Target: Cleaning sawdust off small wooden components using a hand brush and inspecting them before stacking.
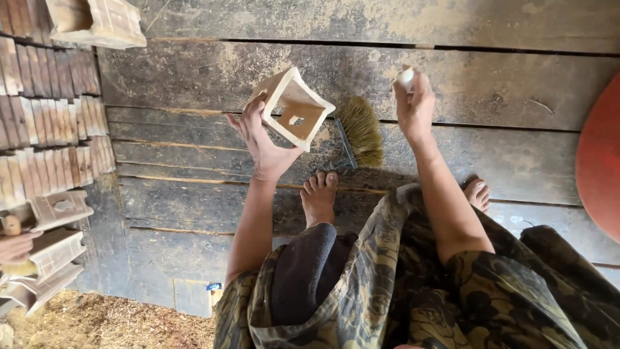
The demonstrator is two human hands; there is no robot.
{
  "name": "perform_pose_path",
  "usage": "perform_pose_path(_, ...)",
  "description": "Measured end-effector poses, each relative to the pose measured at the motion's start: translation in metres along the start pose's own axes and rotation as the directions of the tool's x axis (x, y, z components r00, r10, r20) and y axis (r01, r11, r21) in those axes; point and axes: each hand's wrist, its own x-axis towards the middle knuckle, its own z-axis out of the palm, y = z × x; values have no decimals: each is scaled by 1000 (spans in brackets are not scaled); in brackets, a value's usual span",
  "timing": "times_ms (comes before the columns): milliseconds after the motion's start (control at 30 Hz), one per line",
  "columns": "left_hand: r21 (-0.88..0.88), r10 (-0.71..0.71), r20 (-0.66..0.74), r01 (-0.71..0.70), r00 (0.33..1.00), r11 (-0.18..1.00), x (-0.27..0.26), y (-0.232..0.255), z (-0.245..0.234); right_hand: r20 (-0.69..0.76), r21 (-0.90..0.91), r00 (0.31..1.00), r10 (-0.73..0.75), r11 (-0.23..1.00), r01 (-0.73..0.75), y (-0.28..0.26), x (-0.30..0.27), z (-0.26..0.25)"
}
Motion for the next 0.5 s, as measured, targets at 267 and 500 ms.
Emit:
perform_pose_path(267,-1,-21,2,21,1000,1000,3,6,-9,97,-190,979,-178,962,194,-93,-21,-11)
perform_pose_path(500,49,30,42,-32,999,998,7,10,-17,138,-277,930,-340,889,366,-127,-24,-3)
